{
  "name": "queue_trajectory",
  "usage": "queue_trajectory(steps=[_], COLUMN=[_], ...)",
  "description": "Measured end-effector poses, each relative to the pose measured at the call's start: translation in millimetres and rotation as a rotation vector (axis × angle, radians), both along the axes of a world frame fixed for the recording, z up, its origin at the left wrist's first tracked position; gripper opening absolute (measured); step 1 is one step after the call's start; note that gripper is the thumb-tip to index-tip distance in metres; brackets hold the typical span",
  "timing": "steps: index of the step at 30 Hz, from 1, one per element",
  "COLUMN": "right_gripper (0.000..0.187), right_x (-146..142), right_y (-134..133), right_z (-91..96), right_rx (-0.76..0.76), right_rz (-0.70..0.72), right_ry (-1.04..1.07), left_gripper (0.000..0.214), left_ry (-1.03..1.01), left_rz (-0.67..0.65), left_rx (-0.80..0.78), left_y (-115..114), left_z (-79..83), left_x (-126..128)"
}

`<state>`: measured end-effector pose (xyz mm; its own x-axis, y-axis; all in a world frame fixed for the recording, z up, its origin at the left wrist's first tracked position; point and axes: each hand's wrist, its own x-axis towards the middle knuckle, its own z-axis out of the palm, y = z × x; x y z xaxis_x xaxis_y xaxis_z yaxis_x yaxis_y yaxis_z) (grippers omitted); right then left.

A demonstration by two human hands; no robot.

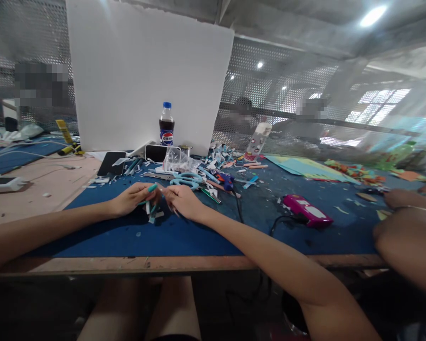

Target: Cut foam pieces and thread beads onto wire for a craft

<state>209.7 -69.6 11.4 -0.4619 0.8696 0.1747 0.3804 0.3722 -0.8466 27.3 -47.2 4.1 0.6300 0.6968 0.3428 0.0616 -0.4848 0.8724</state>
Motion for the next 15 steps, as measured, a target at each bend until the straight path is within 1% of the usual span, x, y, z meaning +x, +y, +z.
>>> queue_trajectory(steps=[4,5,7,8,10,12,13,15], right_gripper=[0.047,0.043,0.035,0.034,0.041,0.047,0.047,0.037], right_x=[-0.8,-0.6,-0.1,0.1,0.2,0.0,-0.1,-0.1], right_y=[-1.2,-1.3,-1.3,-1.2,-0.6,0.8,1.8,4.7], right_z=[-0.1,0.8,3.0,3.9,4.6,3.4,2.2,-1.3], right_rx=[-0.025,-0.015,0.056,0.107,0.197,0.229,0.226,0.211], right_rz=[0.025,0.018,0.007,0.012,0.044,0.075,0.077,0.068], right_ry=[-0.034,-0.037,-0.071,-0.100,-0.169,-0.205,-0.197,-0.158], left_gripper=[0.052,0.053,0.053,0.053,0.054,0.054,0.054,0.053], left_ry=[-0.089,-0.109,-0.126,-0.122,-0.106,-0.096,-0.097,-0.096], left_rz=[0.125,0.153,0.183,0.184,0.172,0.150,0.139,0.115], left_rx=[0.081,0.096,0.113,0.118,0.128,0.138,0.145,0.164], left_y=[2.3,2.8,3.5,3.6,3.6,3.6,3.6,3.6], left_z=[0.5,0.9,2.1,2.8,3.6,3.7,3.5,3.3], left_x=[-0.5,-0.9,-1.8,-2.2,-2.7,-2.7,-2.6,-2.1])
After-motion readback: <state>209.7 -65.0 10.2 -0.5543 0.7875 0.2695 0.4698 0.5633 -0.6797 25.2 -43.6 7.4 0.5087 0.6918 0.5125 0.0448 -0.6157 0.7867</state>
